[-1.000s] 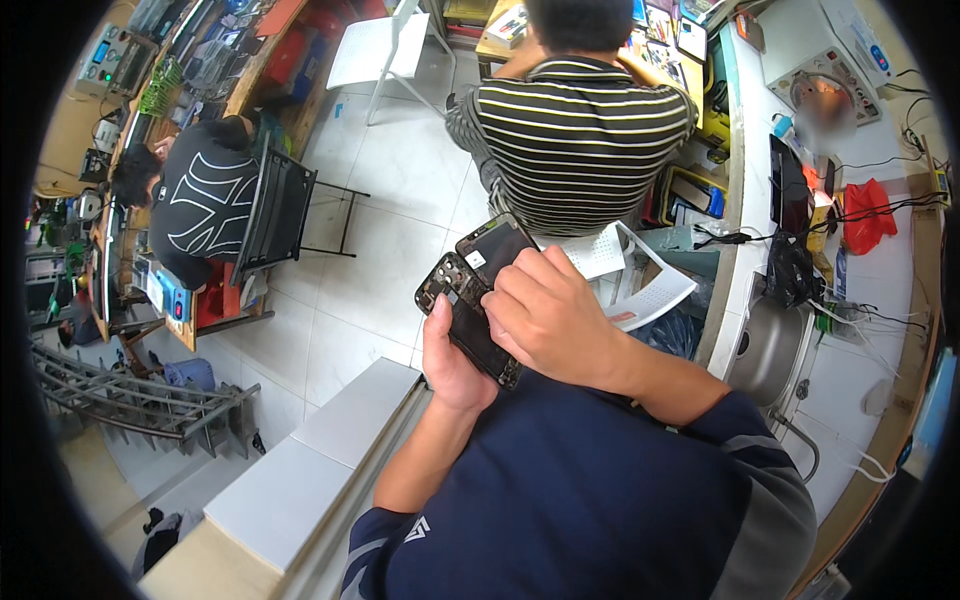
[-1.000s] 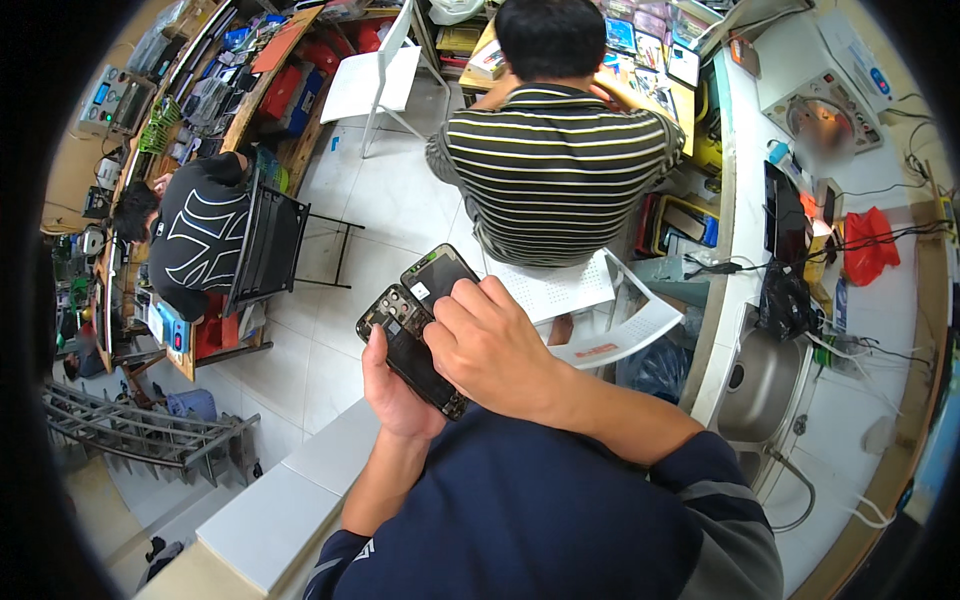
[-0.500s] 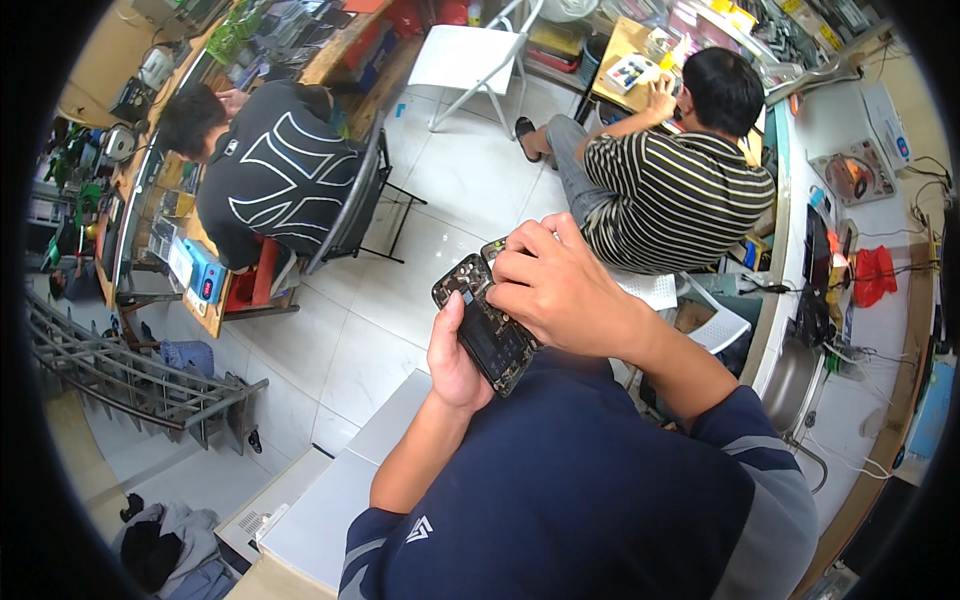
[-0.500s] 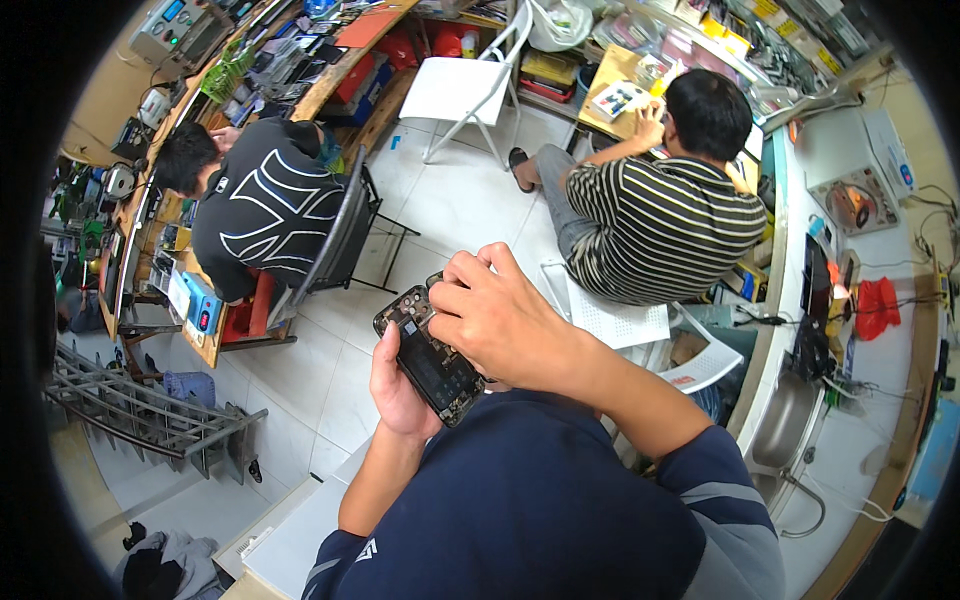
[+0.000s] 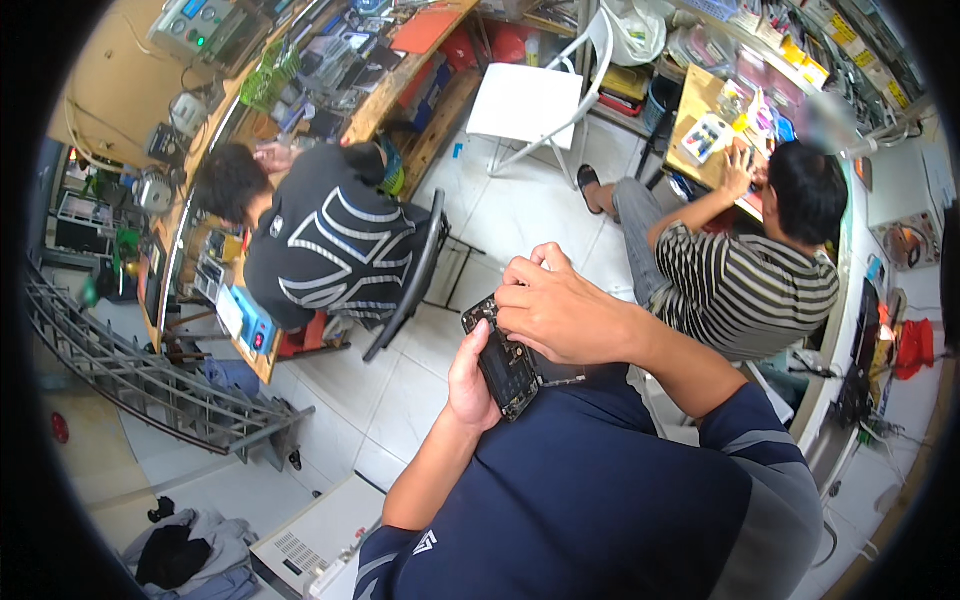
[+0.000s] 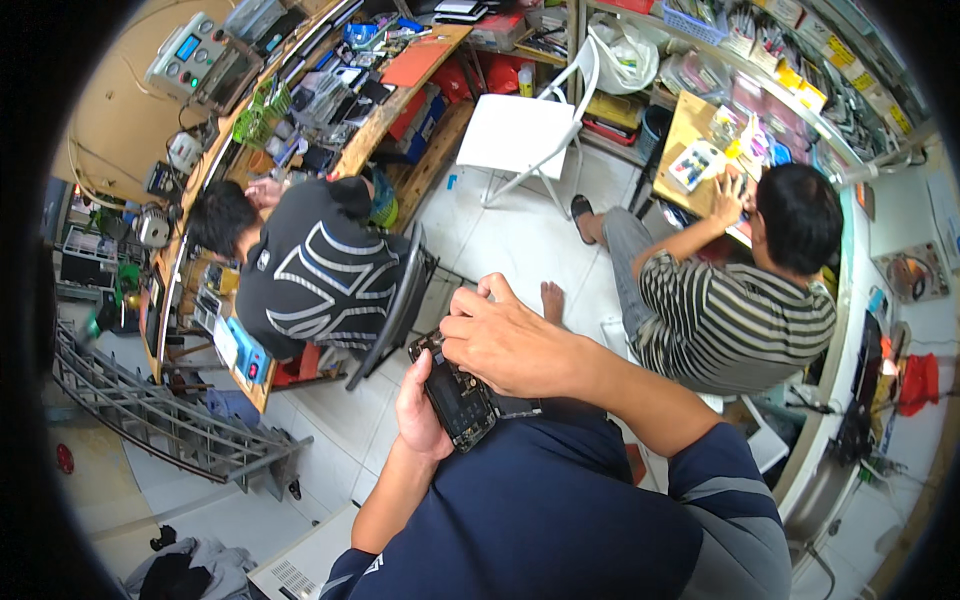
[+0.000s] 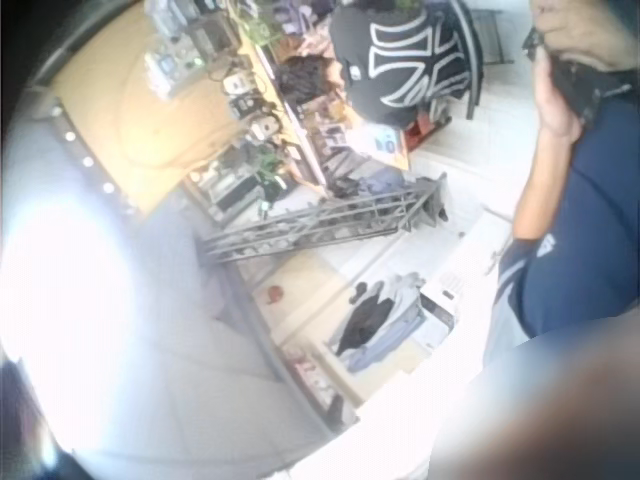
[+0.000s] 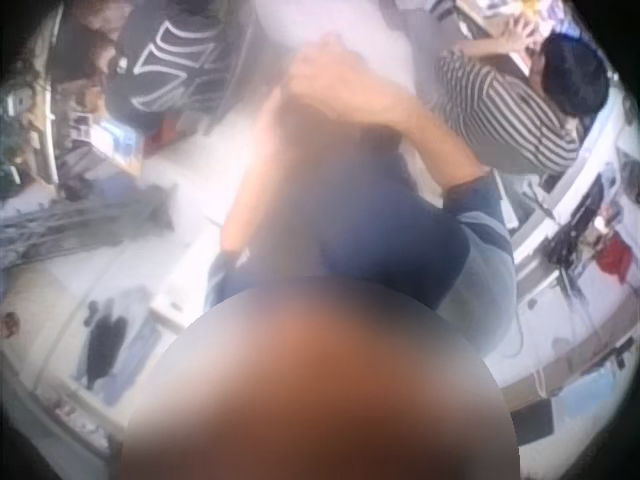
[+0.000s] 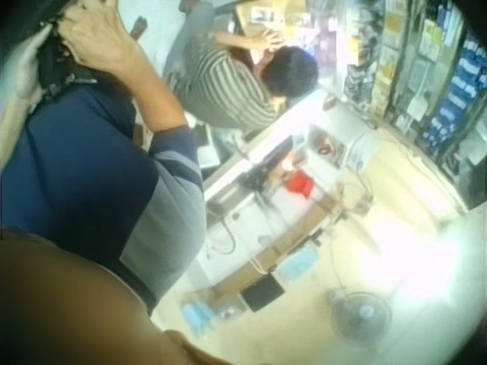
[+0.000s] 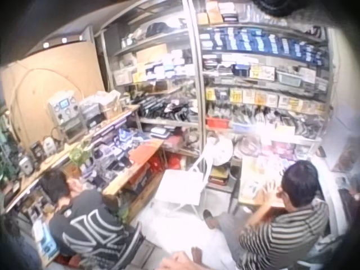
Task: The person disassembles a smartphone, removes the back cover and battery, and cleans the internal components with a small brush. The person then reassembles the phone by placing the battery and back cover back into position.
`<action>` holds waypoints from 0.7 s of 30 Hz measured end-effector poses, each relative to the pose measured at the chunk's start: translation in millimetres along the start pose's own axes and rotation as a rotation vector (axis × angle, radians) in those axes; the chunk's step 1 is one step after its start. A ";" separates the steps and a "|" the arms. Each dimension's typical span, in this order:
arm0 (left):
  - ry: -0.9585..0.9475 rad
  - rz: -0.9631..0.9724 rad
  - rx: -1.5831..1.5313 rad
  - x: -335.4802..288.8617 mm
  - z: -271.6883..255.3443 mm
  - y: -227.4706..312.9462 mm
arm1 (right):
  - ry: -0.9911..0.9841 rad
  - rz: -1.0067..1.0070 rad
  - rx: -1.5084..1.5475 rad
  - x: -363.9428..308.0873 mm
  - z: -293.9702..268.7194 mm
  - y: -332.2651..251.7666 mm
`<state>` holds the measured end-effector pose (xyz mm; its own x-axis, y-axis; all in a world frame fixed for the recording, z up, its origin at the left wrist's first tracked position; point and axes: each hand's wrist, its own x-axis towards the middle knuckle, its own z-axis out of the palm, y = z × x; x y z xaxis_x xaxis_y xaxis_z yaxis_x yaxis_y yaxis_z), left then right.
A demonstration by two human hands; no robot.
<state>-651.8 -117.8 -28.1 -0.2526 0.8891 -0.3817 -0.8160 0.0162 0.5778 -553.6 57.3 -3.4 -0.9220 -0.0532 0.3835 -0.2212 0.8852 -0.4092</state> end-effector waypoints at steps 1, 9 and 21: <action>0.007 0.004 0.015 21.3 2.0 8.4 | -0.009 0.007 -0.004 8.8 -3.0 21.0; -0.003 -0.085 -0.012 186.9 54.0 88.9 | -0.035 0.042 0.010 75.4 -72.7 182.3; 0.080 0.078 -0.335 341.7 15.1 182.6 | -0.022 0.003 0.025 220.6 -83.4 339.2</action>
<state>-879.3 195.9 -42.1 -0.3503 0.8429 -0.4084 -0.9146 -0.2136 0.3434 -805.5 384.4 11.4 -0.9293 -0.0609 0.3643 -0.2261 0.8736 -0.4309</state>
